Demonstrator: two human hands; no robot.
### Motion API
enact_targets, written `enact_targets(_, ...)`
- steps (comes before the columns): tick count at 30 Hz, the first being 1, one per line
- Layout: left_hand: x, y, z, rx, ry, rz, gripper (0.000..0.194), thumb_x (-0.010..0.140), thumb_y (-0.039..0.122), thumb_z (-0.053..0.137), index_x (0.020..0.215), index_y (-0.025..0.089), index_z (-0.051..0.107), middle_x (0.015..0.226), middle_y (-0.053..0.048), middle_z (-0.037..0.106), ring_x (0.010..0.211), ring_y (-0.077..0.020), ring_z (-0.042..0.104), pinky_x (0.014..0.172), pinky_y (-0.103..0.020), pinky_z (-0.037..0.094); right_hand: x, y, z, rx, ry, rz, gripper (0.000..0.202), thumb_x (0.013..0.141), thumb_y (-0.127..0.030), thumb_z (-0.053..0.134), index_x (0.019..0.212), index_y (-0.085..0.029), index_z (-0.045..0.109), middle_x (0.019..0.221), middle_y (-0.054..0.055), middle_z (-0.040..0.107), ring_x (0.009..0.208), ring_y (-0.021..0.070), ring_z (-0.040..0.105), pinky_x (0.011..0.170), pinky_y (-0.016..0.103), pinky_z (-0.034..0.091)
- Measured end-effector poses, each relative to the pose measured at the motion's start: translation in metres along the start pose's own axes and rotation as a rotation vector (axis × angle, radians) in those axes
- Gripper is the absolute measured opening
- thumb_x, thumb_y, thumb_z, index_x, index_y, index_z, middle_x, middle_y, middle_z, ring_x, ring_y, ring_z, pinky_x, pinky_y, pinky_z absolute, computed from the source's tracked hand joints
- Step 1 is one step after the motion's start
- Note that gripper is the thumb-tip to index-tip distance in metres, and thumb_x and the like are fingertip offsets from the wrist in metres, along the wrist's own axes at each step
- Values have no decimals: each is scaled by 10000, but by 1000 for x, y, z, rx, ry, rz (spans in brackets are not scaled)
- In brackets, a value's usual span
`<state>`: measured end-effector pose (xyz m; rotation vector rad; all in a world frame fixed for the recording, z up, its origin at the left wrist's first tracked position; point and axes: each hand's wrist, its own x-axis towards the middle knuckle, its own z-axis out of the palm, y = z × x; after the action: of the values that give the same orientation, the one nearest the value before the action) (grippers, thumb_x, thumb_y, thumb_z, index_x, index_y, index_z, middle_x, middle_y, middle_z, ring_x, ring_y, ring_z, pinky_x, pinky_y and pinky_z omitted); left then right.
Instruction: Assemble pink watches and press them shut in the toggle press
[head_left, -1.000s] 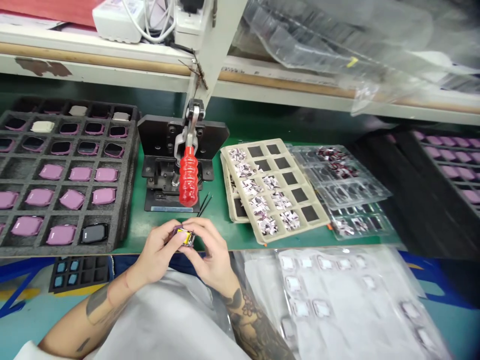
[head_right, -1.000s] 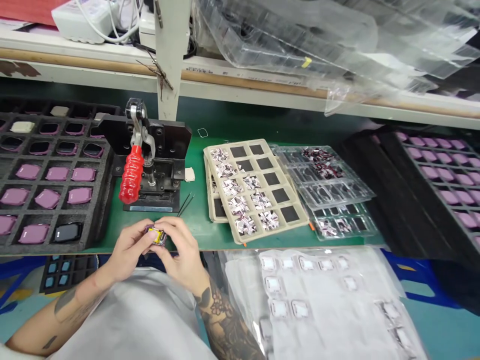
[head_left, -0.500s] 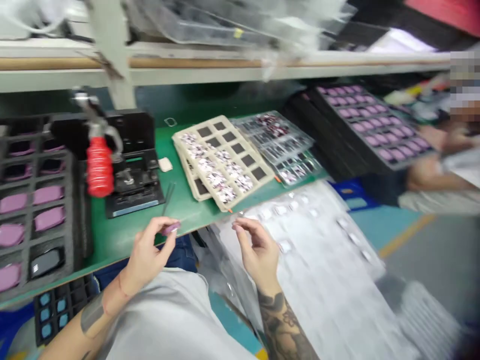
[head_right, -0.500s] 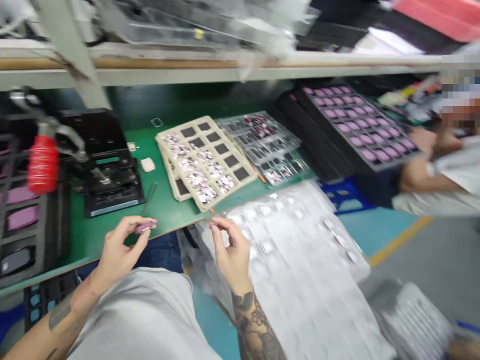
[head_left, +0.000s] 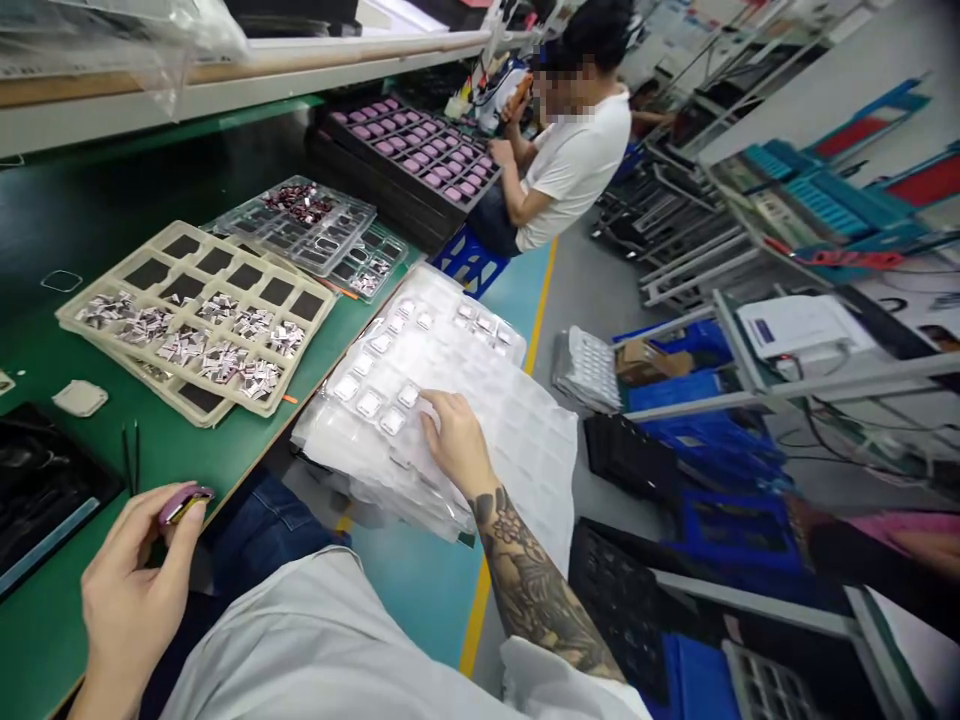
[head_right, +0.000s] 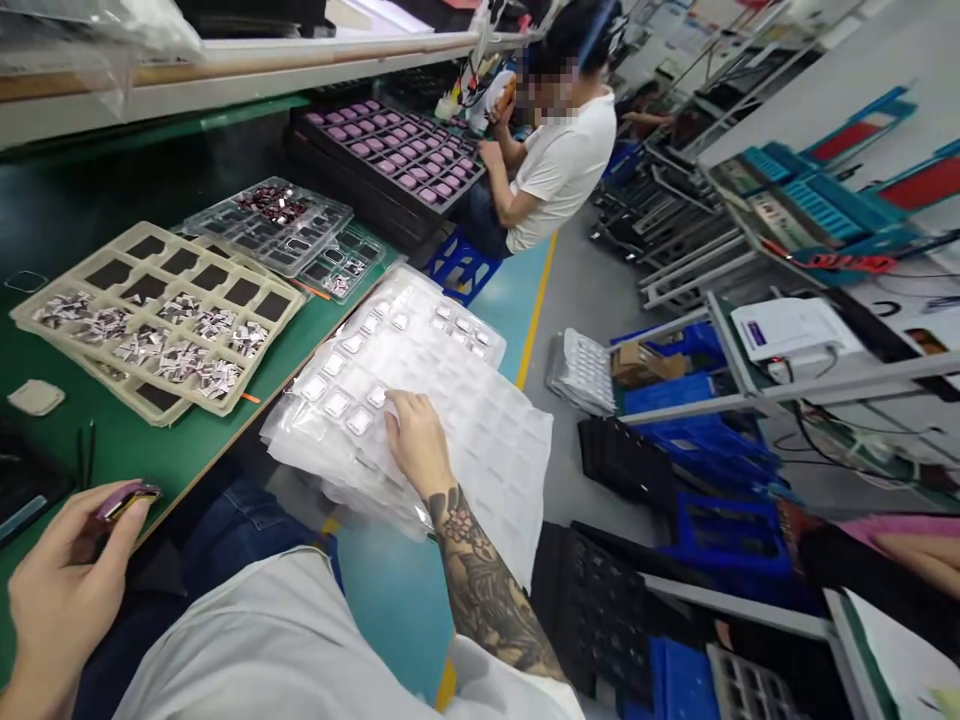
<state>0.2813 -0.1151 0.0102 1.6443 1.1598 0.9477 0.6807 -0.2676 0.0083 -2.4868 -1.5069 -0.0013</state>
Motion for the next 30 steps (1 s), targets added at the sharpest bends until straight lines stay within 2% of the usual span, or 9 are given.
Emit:
enact_targets(4,-5,-1,-4,-59,84,-145,383,975,427,861,1273,204,770,1220,-78,830,1045,-202,806,973,-262,640,25,-4,12,-61,-57,16,351,1049,-176,641,1397,-144,675,1183,135,816,1159,309,689,1009,403,544)
enact_targets(10,-15,11,-16,-122,161,-192,472,956,393,895,1369,201,769,1116,-68,873,887,-161,848,830,-182,677,40,-10,7,-160,-84,-18,187,1028,-151,658,1186,-164,757,985,133,818,1026,297,690,946,392,465)
enact_targets(12,-17,12,-20,-172,188,-206,458,946,398,903,1335,192,778,1120,-75,872,854,-179,854,777,-206,693,37,-19,-1,-182,-37,-36,195,1057,-159,604,1171,-158,762,999,139,805,1059,301,683,994,424,454)
enact_targets(14,-16,11,-24,-207,216,-242,467,936,417,909,1317,181,776,1125,-91,870,844,-209,862,746,-244,708,33,-38,-8,-95,127,-57,218,1093,-196,557,1173,-156,756,1029,138,783,1079,301,677,1015,452,465)
enact_targets(16,-15,10,-26,-265,226,-291,485,938,440,904,1317,173,766,1141,-111,869,869,-238,871,752,-282,718,31,-68,-10,178,313,-99,224,1123,-243,540,1155,-178,752,1029,109,744,1019,267,679,955,432,508)
enact_targets(18,-13,9,-28,-362,216,-325,499,942,458,896,1321,169,750,1154,-127,865,883,-258,875,740,-304,716,31,-110,-5,553,348,-164,211,1137,-267,547,1145,-213,750,1001,67,695,908,217,670,849,384,538)
enact_targets(21,-9,5,-33,-488,247,-324,500,950,469,881,1315,162,732,1107,-125,858,868,-265,874,691,-300,696,29,-187,15,934,88,-282,179,1130,-270,591,1244,-250,728,1035,46,673,874,189,679,797,360,571)
enact_targets(25,-12,-5,-43,-543,355,-328,474,986,440,842,1354,167,719,1096,-108,851,903,-250,869,717,-290,695,20,-280,41,1111,-245,-510,212,1092,-237,671,1290,-269,741,1208,91,709,1060,227,735,908,404,636)
enact_targets(30,-22,-17,-55,-605,492,-306,442,1001,374,826,1379,168,728,1199,-120,848,995,-221,841,836,-294,696,21,-338,54,1171,-428,-749,283,1045,-179,734,1302,-284,789,1360,120,710,1209,266,749,985,438,682)
